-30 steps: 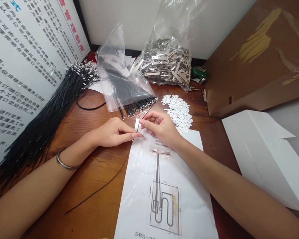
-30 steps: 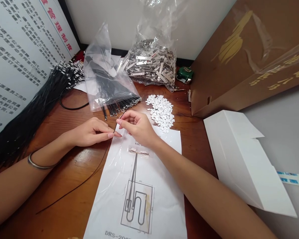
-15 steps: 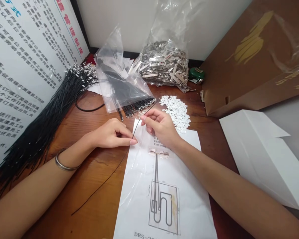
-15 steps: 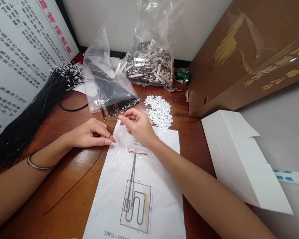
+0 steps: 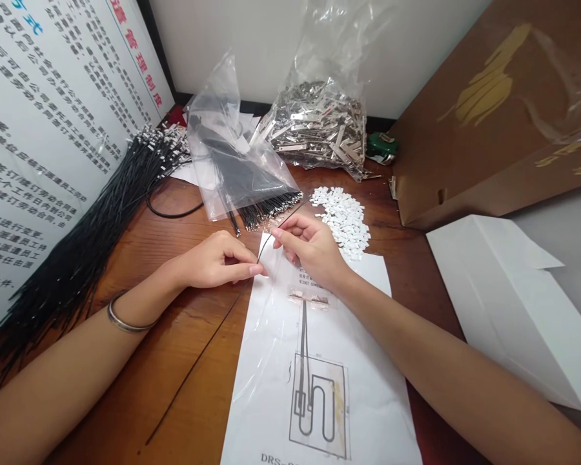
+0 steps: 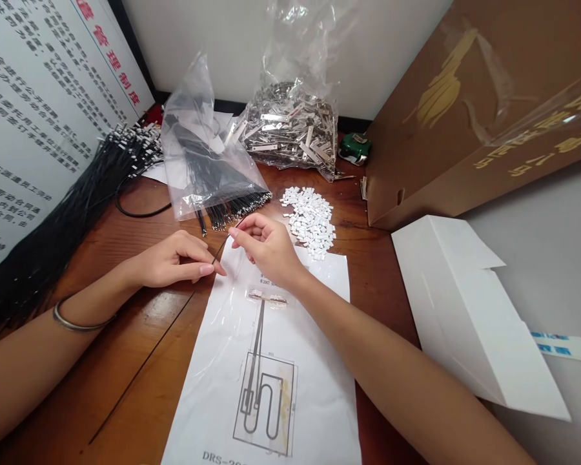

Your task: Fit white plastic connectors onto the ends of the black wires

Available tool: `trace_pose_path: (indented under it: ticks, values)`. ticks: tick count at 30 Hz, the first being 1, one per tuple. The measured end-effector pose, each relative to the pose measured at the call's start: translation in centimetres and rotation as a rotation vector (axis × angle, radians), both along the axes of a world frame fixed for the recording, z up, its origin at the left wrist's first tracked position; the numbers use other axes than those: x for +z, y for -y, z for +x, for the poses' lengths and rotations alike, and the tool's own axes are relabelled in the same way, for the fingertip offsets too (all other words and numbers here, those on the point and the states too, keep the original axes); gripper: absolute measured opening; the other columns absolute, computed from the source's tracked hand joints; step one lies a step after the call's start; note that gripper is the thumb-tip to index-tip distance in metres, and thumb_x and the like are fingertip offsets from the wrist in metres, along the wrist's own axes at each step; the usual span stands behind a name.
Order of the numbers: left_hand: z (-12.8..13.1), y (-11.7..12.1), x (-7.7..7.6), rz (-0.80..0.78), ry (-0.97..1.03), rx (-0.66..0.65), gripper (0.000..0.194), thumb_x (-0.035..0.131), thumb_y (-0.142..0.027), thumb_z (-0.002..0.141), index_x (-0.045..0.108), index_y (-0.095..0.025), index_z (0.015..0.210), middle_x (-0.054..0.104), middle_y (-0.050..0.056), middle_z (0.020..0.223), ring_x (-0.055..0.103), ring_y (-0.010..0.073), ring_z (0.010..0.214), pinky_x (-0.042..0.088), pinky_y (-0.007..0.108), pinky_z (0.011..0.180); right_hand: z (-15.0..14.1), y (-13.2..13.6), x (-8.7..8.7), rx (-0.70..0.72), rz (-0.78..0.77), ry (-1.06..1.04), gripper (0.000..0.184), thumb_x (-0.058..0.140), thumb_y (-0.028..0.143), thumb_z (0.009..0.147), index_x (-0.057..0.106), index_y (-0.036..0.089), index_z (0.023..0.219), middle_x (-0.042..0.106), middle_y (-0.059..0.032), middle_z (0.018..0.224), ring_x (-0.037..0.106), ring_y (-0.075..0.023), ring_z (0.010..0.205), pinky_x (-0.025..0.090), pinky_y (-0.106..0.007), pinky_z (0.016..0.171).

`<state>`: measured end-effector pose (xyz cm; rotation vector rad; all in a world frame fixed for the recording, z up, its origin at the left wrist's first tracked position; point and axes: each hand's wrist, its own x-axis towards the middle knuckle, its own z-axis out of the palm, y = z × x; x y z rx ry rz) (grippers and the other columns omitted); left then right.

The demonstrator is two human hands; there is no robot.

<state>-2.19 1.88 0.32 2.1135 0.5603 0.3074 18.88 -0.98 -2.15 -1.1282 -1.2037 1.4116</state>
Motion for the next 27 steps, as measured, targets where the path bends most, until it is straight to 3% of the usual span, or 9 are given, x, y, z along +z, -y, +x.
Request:
trace_pose_path:
  ticks: [4,10,18,27]
  values:
    - [0.55,0.28,-0.02,0.098,-0.011,0.078,0.045,0.055,-0.042,0.093,0.066,-0.012,0.061,0.049,-0.002,0.05,0.038,0.0077,0.049,0.03,0.023,0.05,0.1,0.05,0.34,0.077,0.012,0.004,0.035,0.082,0.046,0.07,0.06,0.019,0.073,0.066,0.0005,0.063,0.044,-0.0057,0.044,0.029,-0.025,0.041]
    - [0.89,0.51,-0.3,0.114,0.001,0.18,0.034,0.055,-0.037,0.093,0.073,-0.011,0.081,0.055,-0.002,0.057,0.042,0.0075,0.052,0.032,0.021,0.053,0.15,0.15,0.67,0.157,0.049,0.055,0.03,0.079,0.045,0.073,0.063,0.019,0.073,0.064,0.0012,0.062,0.048,-0.0073,0.051,0.034,-0.025,0.046]
    - [0.56,0.24,-0.57,0.152,0.006,0.108,0.036,0.059,-0.034,0.092,0.069,-0.011,0.067,0.055,-0.002,0.055,0.043,0.0064,0.051,0.032,0.02,0.054,0.19,0.07,0.58,0.154,0.074,0.038,0.03,0.078,0.044,0.074,0.062,0.019,0.076,0.064,0.0018,0.063,0.05,-0.0071,0.052,0.034,-0.024,0.047]
    - [0.74,0.29,-0.48,0.113,0.018,0.158,0.042,0.056,-0.036,0.093,0.063,-0.013,0.059,0.056,-0.001,0.053,0.044,0.0077,0.05,0.032,0.022,0.053,0.21,-0.01,0.14,0.153,0.108,-0.005,0.022,0.077,0.037,0.076,0.067,0.018,0.076,0.062,0.0029,0.062,0.045,-0.0052,0.048,0.031,-0.024,0.043]
